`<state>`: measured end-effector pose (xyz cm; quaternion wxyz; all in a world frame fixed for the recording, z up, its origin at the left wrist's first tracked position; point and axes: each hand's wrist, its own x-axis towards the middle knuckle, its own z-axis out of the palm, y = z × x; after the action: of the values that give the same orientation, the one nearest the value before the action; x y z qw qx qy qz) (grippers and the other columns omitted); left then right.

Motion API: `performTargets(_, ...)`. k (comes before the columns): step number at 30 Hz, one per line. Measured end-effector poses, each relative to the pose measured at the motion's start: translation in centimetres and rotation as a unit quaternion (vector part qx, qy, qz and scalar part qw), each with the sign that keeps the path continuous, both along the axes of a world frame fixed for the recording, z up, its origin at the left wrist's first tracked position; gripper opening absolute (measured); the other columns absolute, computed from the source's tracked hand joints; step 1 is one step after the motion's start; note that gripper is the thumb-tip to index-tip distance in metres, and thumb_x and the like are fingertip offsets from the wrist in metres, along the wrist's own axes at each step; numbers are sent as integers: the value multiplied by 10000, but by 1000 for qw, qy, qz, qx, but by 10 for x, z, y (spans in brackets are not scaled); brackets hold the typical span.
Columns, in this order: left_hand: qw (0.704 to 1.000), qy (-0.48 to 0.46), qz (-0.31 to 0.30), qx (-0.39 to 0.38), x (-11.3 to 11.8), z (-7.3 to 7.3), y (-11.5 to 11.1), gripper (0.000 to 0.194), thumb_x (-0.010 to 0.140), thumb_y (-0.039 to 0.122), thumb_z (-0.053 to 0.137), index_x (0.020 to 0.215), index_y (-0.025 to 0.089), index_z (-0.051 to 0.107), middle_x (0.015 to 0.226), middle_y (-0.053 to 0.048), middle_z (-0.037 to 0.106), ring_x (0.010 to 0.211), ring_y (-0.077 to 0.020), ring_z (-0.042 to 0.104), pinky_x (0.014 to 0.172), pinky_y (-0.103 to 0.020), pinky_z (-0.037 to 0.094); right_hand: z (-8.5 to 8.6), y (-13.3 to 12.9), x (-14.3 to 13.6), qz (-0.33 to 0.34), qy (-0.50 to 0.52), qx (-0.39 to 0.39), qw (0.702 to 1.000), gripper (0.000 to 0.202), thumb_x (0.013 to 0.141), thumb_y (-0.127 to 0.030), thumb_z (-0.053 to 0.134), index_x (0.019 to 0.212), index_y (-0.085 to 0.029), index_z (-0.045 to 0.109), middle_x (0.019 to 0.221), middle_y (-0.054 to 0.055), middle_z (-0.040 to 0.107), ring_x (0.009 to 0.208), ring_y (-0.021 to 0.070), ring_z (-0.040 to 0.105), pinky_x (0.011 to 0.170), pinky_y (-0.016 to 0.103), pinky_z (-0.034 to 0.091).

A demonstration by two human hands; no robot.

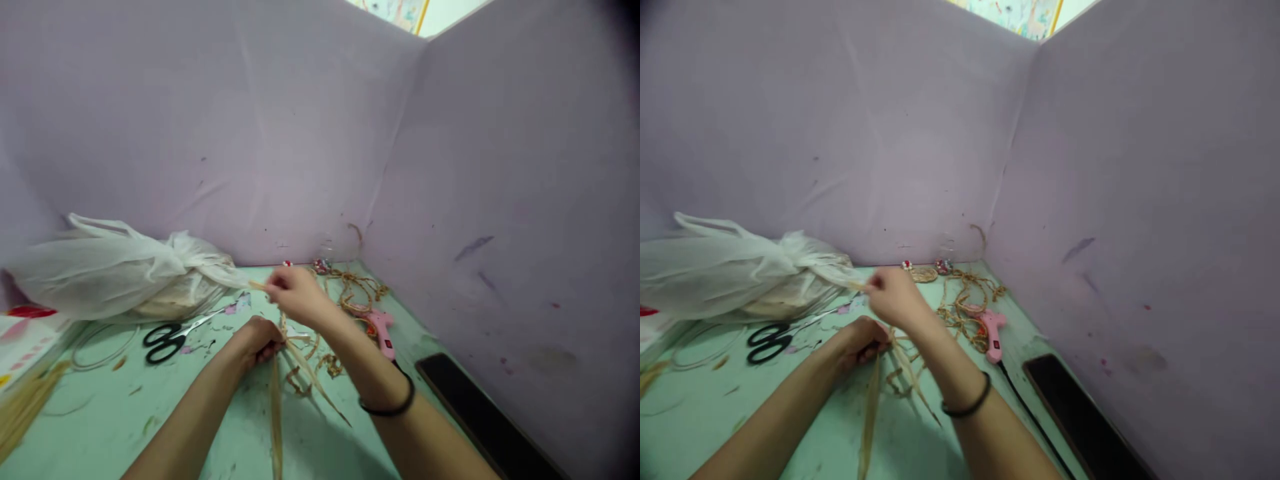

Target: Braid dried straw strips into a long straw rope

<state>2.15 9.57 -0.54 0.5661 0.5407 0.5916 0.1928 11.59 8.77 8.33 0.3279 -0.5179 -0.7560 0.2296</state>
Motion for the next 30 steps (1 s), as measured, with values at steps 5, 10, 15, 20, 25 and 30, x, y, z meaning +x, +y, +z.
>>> performTargets(5,997,-51,2,-57,1,5,3,77,513,158,477,445,134,449,361,44,375,284,-29,246,305,-175,118,-73,-3,65,-93,11,-144,985,156,700,-222,498,626,-120,591,519,-9,522,480,78,416,450,183,274)
performTargets(10,999,-25,12,-26,5,5,-1,52,489,143,452,437,140,455,340,43,363,281,-39,249,301,-183,130,-93,0,62,-140,4,-121,983,140,691,-195,485,652,-126,601,584,16,574,514,86,451,468,188,281)
performTargets(15,999,-28,21,6,7,6,-6,74,500,138,444,426,142,449,334,43,347,284,-41,239,300,-189,132,-95,-2,56,-103,39,-173,979,115,659,-189,503,637,-130,600,476,-26,489,393,60,392,407,181,261)
performTargets(20,999,-34,28,4,7,7,-7,97,517,155,461,423,141,444,333,41,354,283,-40,243,297,-186,139,-90,-7,56,-83,89,-248,961,186,635,-158,536,778,-132,653,429,-41,479,338,59,352,366,181,267)
performTargets(25,999,-30,26,5,5,3,-5,83,517,166,478,441,135,471,336,42,363,283,-39,248,295,-184,157,-88,-7,60,-58,73,-228,969,147,637,-191,543,651,-114,668,410,-41,448,371,46,314,372,172,226)
performTargets(30,999,-35,26,5,3,1,-3,73,516,178,496,462,129,491,365,34,395,295,-41,265,297,-185,164,-85,-10,61,-65,70,-234,968,191,636,-258,559,570,-103,649,396,-48,414,381,40,275,377,178,213)
